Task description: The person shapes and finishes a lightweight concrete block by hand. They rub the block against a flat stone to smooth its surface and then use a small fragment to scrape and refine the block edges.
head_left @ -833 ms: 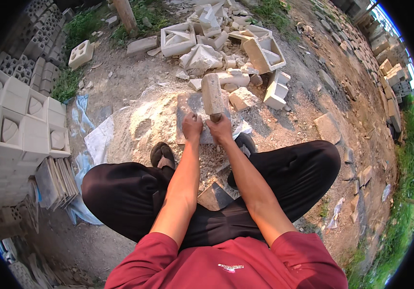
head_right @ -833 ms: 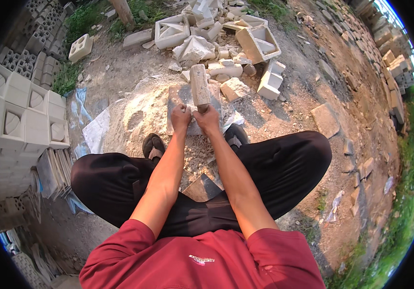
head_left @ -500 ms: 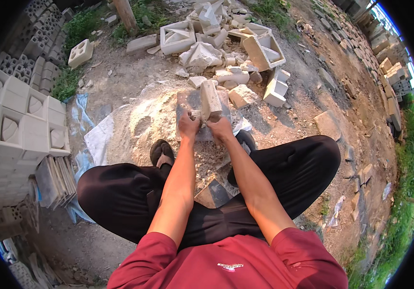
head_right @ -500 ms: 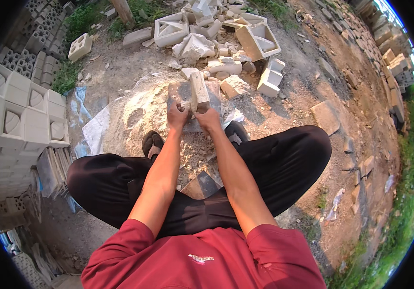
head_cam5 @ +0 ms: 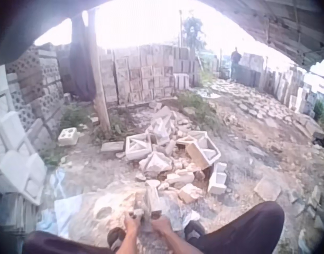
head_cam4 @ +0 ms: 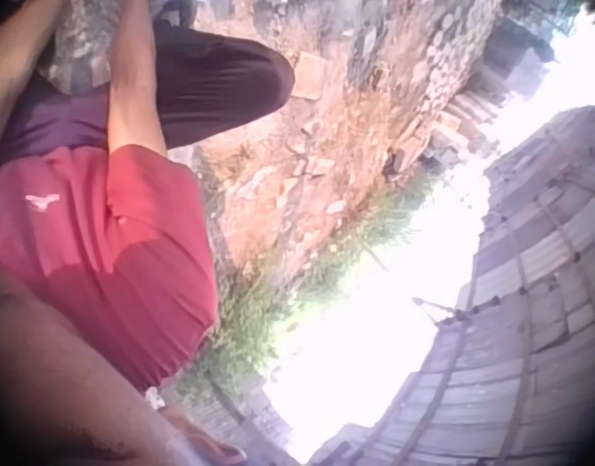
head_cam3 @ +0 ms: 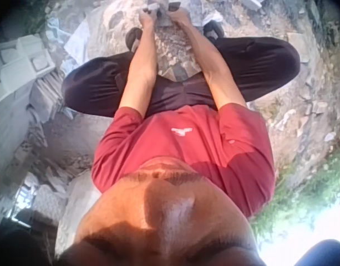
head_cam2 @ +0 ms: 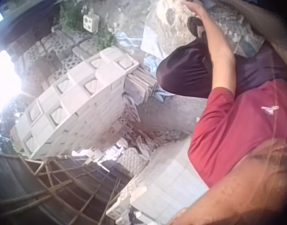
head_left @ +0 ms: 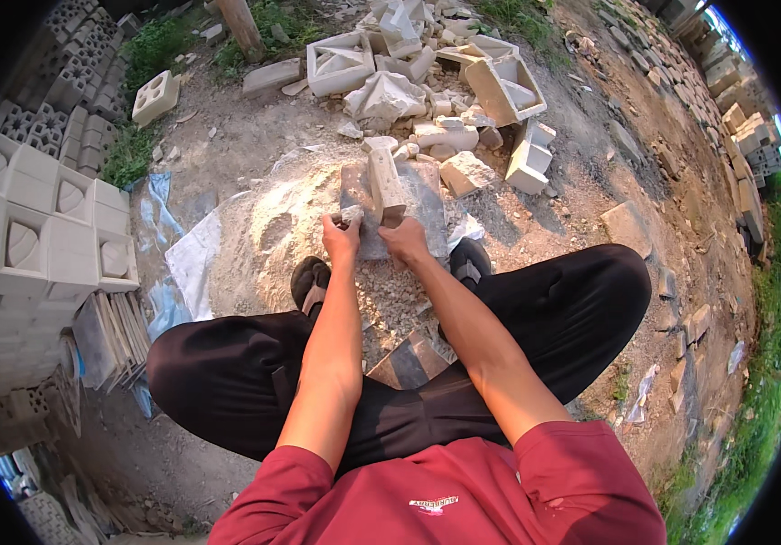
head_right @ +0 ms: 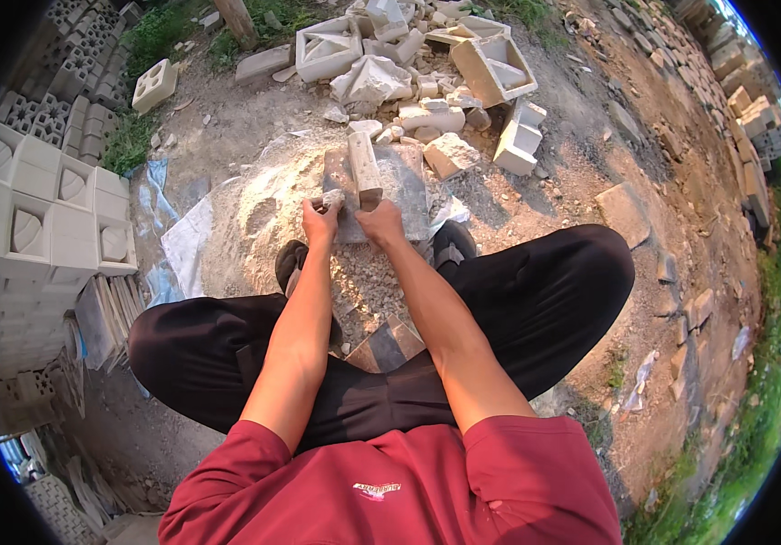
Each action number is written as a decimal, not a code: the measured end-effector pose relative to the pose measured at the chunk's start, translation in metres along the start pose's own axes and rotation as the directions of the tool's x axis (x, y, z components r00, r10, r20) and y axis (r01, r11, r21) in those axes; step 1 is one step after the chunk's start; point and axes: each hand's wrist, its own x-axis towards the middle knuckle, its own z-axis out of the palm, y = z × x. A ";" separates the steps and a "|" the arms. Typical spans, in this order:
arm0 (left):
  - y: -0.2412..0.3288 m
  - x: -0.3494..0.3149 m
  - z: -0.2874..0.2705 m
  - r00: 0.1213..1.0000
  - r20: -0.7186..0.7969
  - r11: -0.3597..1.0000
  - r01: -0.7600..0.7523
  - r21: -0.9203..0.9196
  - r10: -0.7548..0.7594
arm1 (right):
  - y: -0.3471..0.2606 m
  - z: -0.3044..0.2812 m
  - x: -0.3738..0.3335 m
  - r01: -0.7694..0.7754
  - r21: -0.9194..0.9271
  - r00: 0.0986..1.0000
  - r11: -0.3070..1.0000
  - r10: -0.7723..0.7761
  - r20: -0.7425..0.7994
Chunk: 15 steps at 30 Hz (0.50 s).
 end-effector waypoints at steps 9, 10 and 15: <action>0.006 -0.008 0.002 0.996 -0.081 0.998 -0.031 -0.049 0.027 | -0.012 -0.008 -0.016 0.065 -0.006 0.996 0.998 -0.066 -0.056; 0.006 -0.006 0.003 0.997 -0.078 0.999 -0.026 -0.019 0.025 | -0.009 -0.011 -0.010 0.031 -0.057 0.999 0.998 -0.033 -0.024; -0.001 0.002 0.005 0.997 -0.006 0.991 -0.073 0.110 0.074 | -0.024 -0.023 0.008 -0.073 -0.048 0.984 0.996 0.080 0.157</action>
